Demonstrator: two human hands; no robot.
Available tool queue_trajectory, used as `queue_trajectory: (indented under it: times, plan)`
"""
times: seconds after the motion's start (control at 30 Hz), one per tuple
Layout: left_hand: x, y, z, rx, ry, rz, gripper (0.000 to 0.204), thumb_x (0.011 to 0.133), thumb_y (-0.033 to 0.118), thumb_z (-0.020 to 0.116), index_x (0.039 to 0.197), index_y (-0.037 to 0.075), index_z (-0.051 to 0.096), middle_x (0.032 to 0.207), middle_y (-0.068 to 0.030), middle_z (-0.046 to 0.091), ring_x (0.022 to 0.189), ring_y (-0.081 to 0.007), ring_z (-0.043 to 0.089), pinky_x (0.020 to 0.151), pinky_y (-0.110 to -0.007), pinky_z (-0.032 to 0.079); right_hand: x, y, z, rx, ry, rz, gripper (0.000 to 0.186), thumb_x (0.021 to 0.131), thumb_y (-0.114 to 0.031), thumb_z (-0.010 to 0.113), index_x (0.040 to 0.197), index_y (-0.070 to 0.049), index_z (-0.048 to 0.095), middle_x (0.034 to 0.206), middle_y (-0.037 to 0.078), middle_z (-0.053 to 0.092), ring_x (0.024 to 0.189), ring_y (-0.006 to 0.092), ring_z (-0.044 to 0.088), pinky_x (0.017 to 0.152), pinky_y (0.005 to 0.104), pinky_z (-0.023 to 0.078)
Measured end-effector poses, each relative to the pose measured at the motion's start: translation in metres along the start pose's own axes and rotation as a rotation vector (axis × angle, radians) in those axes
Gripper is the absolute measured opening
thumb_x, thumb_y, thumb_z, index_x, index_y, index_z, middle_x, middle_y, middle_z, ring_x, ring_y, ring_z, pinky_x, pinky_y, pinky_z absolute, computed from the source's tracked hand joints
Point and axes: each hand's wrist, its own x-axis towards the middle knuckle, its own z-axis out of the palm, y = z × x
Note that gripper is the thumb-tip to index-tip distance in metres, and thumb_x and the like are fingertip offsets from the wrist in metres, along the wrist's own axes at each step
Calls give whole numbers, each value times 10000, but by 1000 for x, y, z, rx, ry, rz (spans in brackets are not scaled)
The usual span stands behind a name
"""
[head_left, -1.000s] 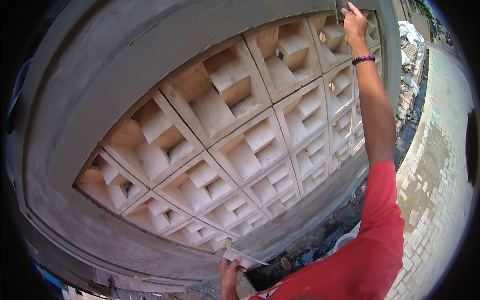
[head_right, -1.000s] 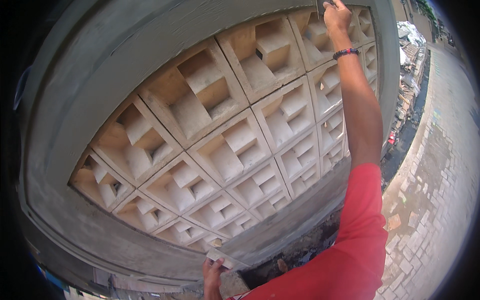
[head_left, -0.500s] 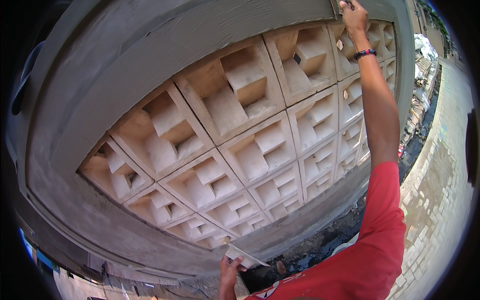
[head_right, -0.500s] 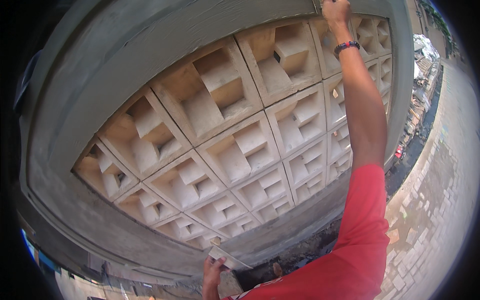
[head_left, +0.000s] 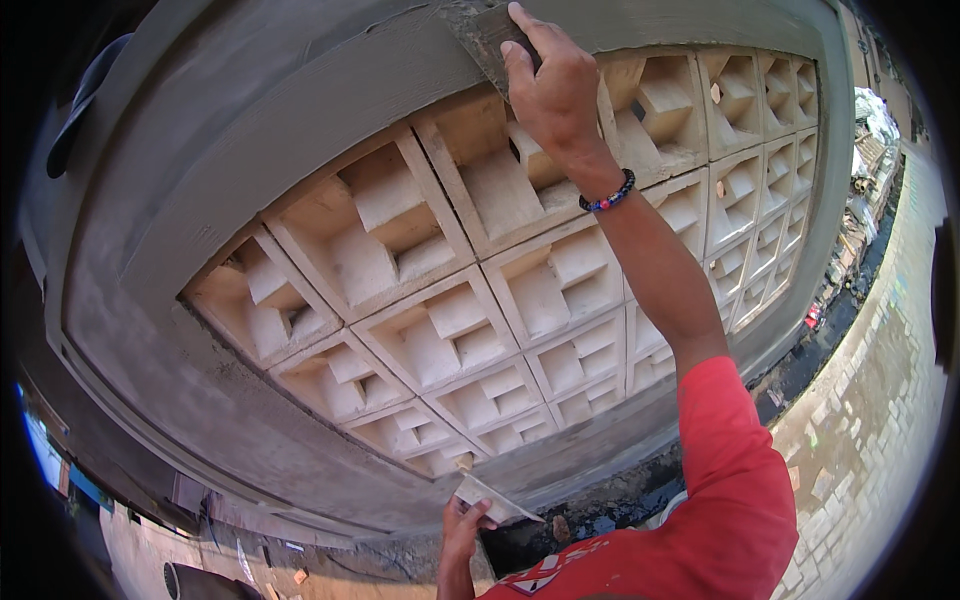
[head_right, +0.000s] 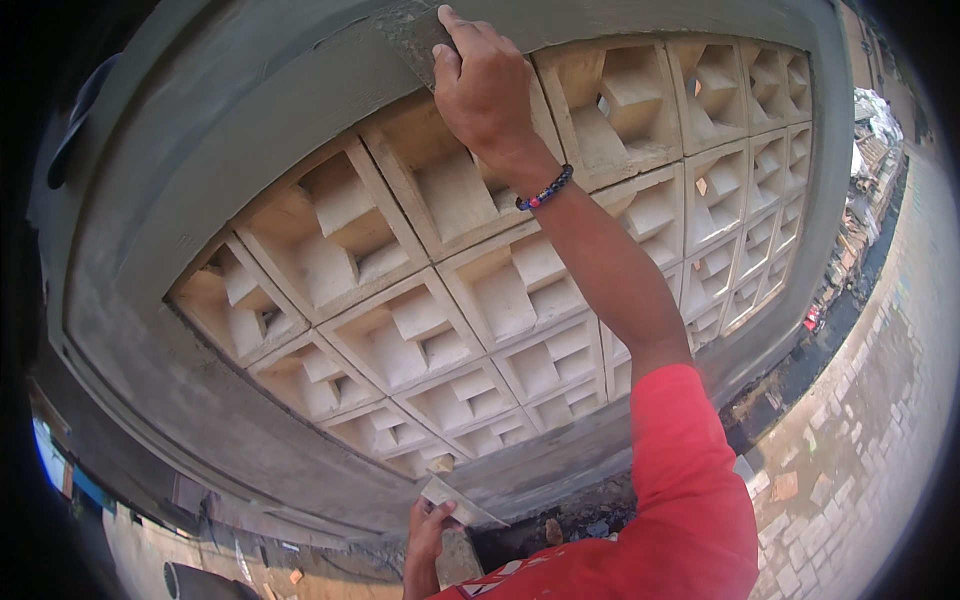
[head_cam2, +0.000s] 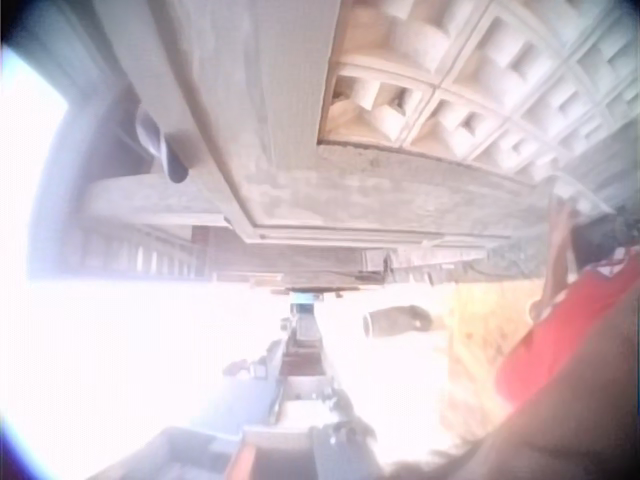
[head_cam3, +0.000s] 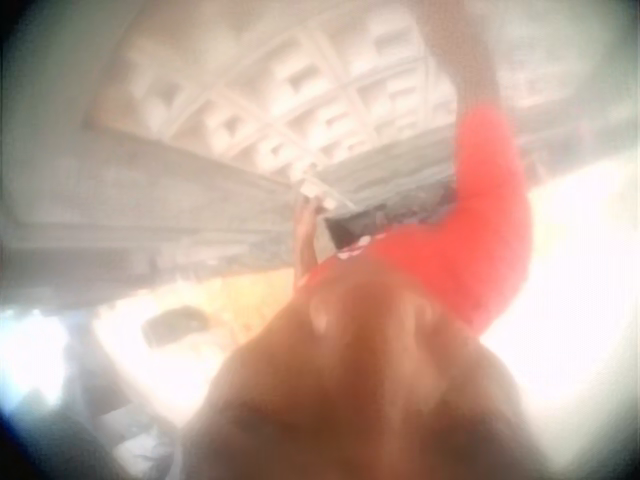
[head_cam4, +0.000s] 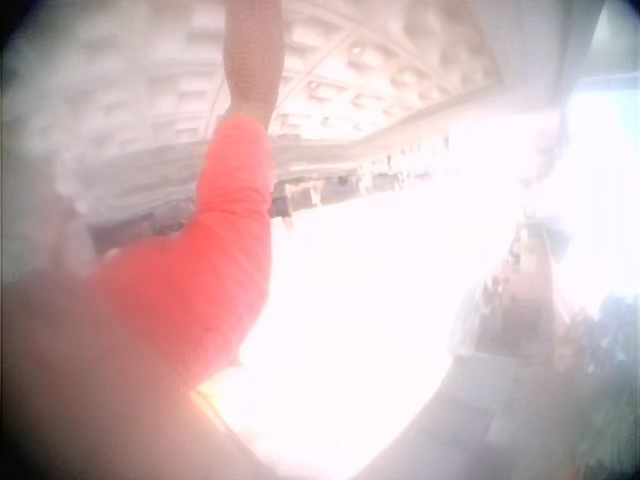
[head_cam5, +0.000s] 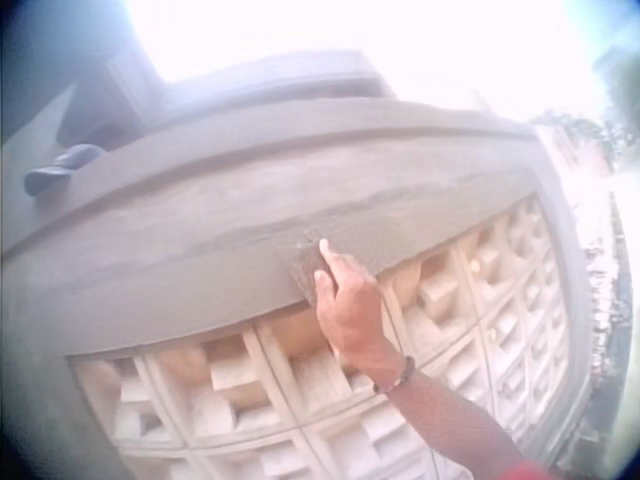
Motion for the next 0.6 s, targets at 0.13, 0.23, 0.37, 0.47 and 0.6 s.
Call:
queue_trajectory:
  times: [0.13, 0.23, 0.37, 0.47, 0.6]
  plan:
    - [-8, -7, -11, -27, 26, 19, 388, 800, 72, 668, 1142, -42, 522, 901, -120, 644, 668, -206, 655, 485, -274, 541, -26, -79, 39, 162, -87, 60, 364, 830, -64, 575, 1179, 41, 581, 941, 170, 635, 827, 356, 597, 747, 417, 495]
    - [-7, -6, -16, -38, -11, 28, 392, 799, 79, 667, 1143, -42, 524, 896, -128, 648, 657, -207, 656, 481, -272, 537, -45, -126, 57, 366, -172, 107, 361, 827, -65, 580, 1168, 53, 583, 939, 185, 635, 848, 358, 600, 761, 418, 494]
    - [-8, -1, -17, -21, 23, 29, 377, 794, 75, 665, 1127, -39, 529, 893, -137, 652, 650, -217, 657, 465, -273, 532, -36, -129, 46, 726, -169, 325, 358, 835, -60, 571, 1171, 62, 588, 976, 214, 648, 897, 341, 626, 810, 385, 495]
    - [-7, -4, -20, -28, 30, 46, 358, 796, 65, 659, 1113, -40, 531, 894, -142, 651, 647, -226, 659, 451, -276, 529, -7, -69, 5, 758, -68, 466, 340, 868, -71, 572, 1187, 45, 595, 983, 151, 676, 833, 193, 642, 763, 294, 509]
    - [-12, -13, -26, -51, 83, 38, 332, 802, 59, 648, 1098, -43, 535, 885, -147, 650, 629, -231, 658, 442, -282, 529, 46, 16, -71, 380, 112, 523, 330, 872, -70, 535, 1159, 77, 603, 1149, 197, 641, 1109, 278, 590, 982, 341, 438]
